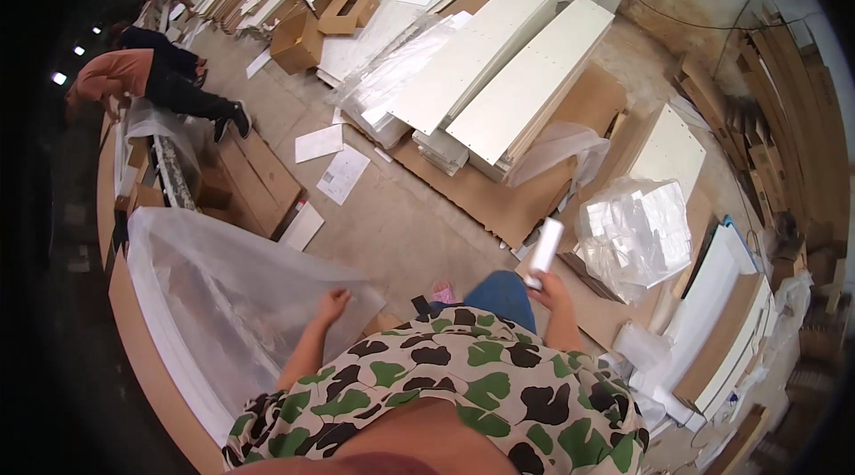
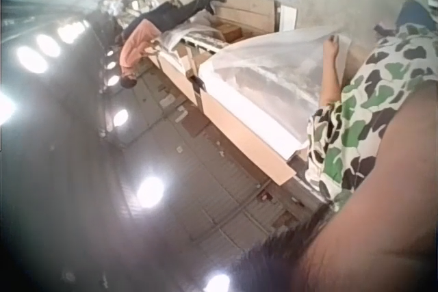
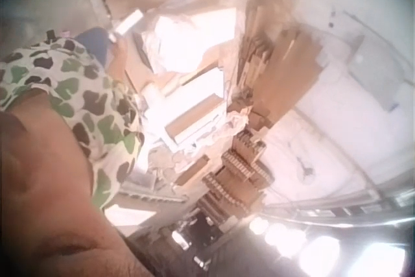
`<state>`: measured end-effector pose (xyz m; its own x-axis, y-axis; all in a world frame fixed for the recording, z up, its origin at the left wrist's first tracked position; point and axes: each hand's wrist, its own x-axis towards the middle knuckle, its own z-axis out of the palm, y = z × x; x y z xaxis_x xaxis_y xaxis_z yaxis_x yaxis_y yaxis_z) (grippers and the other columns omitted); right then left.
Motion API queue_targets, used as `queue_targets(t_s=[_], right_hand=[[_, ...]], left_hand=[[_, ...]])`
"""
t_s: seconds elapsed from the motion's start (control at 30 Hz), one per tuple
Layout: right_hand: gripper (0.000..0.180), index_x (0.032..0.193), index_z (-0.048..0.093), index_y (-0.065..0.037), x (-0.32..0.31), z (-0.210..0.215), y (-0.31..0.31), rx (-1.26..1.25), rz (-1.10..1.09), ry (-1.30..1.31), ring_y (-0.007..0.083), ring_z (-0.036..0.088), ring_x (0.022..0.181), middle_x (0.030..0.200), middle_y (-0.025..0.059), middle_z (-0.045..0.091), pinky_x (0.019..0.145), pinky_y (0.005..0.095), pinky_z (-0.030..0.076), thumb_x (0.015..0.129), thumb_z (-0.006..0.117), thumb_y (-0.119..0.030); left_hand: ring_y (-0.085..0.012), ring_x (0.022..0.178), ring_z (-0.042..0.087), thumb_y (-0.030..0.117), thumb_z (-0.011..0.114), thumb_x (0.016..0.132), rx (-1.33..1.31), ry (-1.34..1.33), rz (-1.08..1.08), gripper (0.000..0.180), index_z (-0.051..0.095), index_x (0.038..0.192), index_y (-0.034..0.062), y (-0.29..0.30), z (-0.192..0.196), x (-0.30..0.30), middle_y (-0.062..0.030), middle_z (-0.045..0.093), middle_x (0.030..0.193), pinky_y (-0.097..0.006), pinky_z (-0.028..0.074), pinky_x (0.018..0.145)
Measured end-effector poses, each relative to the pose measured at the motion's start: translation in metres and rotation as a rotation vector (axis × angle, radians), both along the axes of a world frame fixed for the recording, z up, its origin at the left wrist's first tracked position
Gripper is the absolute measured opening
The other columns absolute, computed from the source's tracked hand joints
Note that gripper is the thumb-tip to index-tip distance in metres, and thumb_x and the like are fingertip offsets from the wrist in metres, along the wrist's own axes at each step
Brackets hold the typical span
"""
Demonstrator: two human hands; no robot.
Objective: The person places long white furniture panels into a cardboard box lined with foam on a conveyor belt, then covers them with a layer of foam sheeting.
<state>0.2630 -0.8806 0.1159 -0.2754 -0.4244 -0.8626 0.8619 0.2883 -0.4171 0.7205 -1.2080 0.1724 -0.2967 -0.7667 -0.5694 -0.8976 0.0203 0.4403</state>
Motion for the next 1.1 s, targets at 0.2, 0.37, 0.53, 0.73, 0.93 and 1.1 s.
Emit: queue_targets(t_s=[0.2,0.37,0.53,0.73,0.93,1.1], right_hand=[[0.038,0.105,0.047,-0.017,-0.029,0.041,-0.198,-0.041,0.079,0.172,0.021,0.049,0.086,0.097,0.0019,0.05,0.068,0.0343,0.044,0.076,0.066,-0.033],[0.038,0.106,0.053,-0.012,-0.062,0.004,-0.276,-0.39,-0.25,0.129,0.02,0.051,0.093,0.104,0.0032,0.054,0.076,0.0362,0.042,0.075,0.067,-0.027],[0.03,0.102,0.056,-0.007,-0.083,-0.009,-0.32,-0.258,-0.421,0.017,0.0185,0.055,0.086,0.096,0.0043,0.058,0.071,0.032,0.046,0.076,0.065,-0.017],[0.025,0.097,0.057,0.0,-0.064,0.034,-0.312,-0.268,-0.438,0.112,0.018,0.058,0.08,0.089,0.0072,0.06,0.068,0.0312,0.048,0.076,0.064,-0.012],[0.02,0.09,0.061,0.002,0.014,0.057,-0.315,-0.127,-0.273,0.235,0.016,0.059,0.079,0.088,0.0076,0.063,0.073,0.0268,0.046,0.073,0.065,-0.007],[0.013,0.082,0.063,0.002,0.08,0.095,-0.374,-0.027,-0.485,0.142,0.0164,0.06,0.073,0.08,0.0081,0.064,0.07,0.0267,0.046,0.07,0.066,-0.003]], left_hand=[[-0.0302,0.09,0.06,0.033,0.056,0.08,-0.06,0.067,-0.217,0.039,0.06,0.101,0.0006,-0.119,0.042,-0.122,-0.0185,0.062,0.095,-0.036,0.046,0.079],[-0.024,0.093,0.058,0.032,0.056,0.082,0.073,0.305,-0.385,0.039,0.059,0.104,0.0001,-0.165,0.006,-0.227,-0.0154,0.061,0.101,-0.033,0.045,0.081],[-0.0143,0.08,0.056,0.036,0.056,0.083,0.421,0.371,-0.516,0.042,0.06,0.101,-0.0016,-0.201,0.047,-0.296,-0.0085,0.062,0.087,-0.028,0.045,0.072],[-0.0135,0.069,0.053,0.044,0.054,0.081,0.285,0.345,-0.448,0.048,0.059,0.095,-0.0012,-0.258,0.014,-0.409,-0.0067,0.058,0.081,-0.028,0.044,0.063],[-0.0245,0.082,0.057,0.056,0.055,0.075,0.82,0.329,-0.218,0.074,0.047,0.113,-0.0071,-0.275,-0.016,-0.547,-0.0166,0.057,0.101,-0.034,0.046,0.07],[-0.0272,0.085,0.06,0.048,0.062,0.073,0.3,0.369,-0.294,0.062,0.059,0.095,-0.0106,-0.265,-0.038,-0.552,-0.0209,0.061,0.093,-0.034,0.047,0.07]])
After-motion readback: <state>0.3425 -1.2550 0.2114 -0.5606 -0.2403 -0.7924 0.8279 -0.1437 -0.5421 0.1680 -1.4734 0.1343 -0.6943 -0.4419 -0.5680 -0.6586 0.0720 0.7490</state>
